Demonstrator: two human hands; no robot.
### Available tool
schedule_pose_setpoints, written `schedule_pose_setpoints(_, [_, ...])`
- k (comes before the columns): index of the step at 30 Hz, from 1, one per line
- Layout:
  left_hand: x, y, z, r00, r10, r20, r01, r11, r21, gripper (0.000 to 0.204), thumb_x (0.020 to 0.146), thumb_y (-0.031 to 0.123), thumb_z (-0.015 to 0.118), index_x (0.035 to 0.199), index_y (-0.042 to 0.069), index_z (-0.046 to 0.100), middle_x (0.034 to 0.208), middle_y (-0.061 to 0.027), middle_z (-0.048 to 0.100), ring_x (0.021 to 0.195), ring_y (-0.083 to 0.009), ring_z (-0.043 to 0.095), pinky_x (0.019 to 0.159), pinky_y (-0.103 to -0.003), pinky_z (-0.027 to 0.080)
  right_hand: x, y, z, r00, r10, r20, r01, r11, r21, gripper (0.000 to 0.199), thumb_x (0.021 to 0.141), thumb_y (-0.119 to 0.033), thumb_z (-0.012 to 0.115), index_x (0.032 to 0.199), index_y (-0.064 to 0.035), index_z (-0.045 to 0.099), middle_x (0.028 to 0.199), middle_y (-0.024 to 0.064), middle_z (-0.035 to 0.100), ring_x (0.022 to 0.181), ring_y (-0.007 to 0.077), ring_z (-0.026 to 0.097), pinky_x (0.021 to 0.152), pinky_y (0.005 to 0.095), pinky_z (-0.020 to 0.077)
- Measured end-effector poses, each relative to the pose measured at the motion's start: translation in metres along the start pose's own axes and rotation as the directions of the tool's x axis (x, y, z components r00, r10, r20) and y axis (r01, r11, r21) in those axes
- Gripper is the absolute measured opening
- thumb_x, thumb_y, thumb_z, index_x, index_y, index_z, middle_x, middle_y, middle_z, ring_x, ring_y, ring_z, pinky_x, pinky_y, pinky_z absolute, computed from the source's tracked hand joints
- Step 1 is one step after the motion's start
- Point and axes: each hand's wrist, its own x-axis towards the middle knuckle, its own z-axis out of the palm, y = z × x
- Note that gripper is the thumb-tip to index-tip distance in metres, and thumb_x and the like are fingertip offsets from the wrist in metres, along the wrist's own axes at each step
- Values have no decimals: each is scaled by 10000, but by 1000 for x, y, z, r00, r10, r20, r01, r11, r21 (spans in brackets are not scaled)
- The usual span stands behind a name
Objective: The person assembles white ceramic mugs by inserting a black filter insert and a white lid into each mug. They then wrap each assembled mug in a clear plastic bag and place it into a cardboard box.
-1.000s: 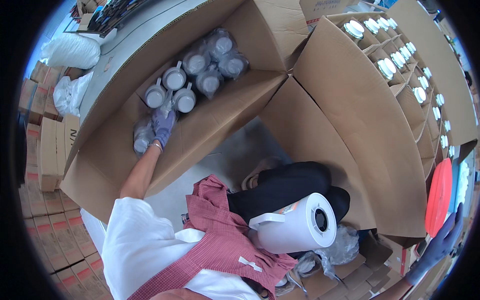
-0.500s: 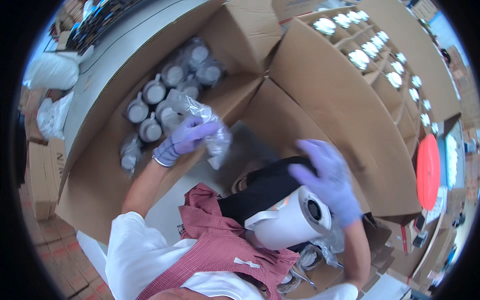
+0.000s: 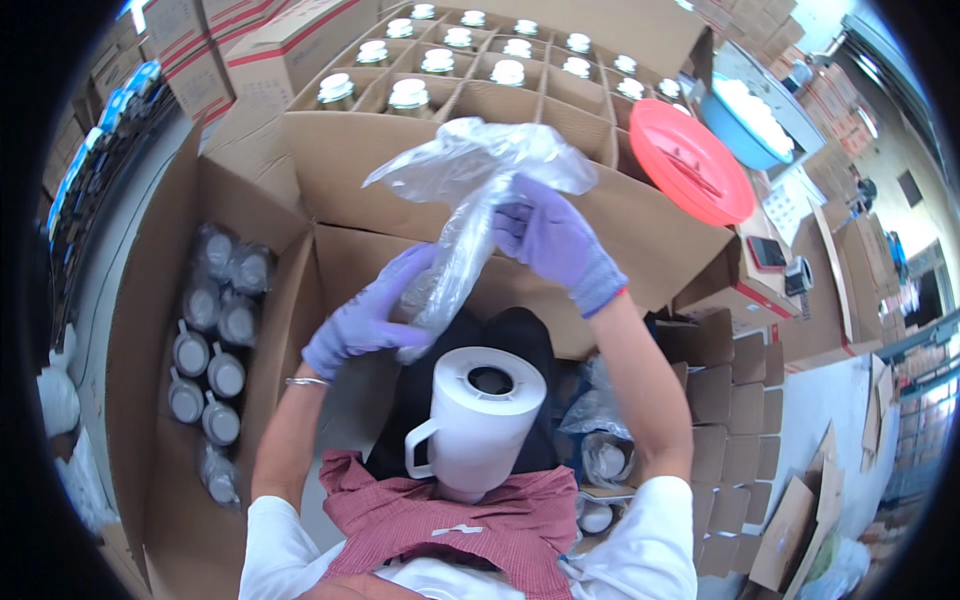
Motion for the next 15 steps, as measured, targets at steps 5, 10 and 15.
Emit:
schedule_pose_setpoints(5, [48, -7, 64, 868, -348, -356, 129, 848, -514, 298, 966, 262, 661, 1078, -11, 708, 869, 6, 668, 801, -49, 572, 729, -229, 490, -13, 35, 43, 992, -104, 75, 127, 701, -702, 702, 923, -183, 662, 1506, -19, 307, 1420, 130, 489, 1325, 250, 486, 1111, 385, 387])
schedule_pose_setpoints(10, [54, -3, 69, 805, -509, -304, 338, 815, -471, 403, 990, 353, 625, 798, 3, 681, 715, 51, 595, 658, -32, 501, 596, -225, 422, -43, 86, -24, 811, -494, 313, 15, -518, -855, 705, 754, -113, 672, 1417, -50, 440, 1353, 200, 519, 1238, 365, 522, 1074, 465, 405])
schedule_pose_setpoints(15, [-19, -21, 44, 894, -441, -80, 397, 862, -317, 627, 1050, 518, 392, 708, 46, 623, 639, -1, 558, 578, -96, 514, 561, -279, 422, -94, 105, -120, 707, -692, 146, -204, -398, -894, 563, 747, -65, 580, 1309, -83, 557, 1265, 165, 593, 1189, 361, 542, 1027, 479, 426])
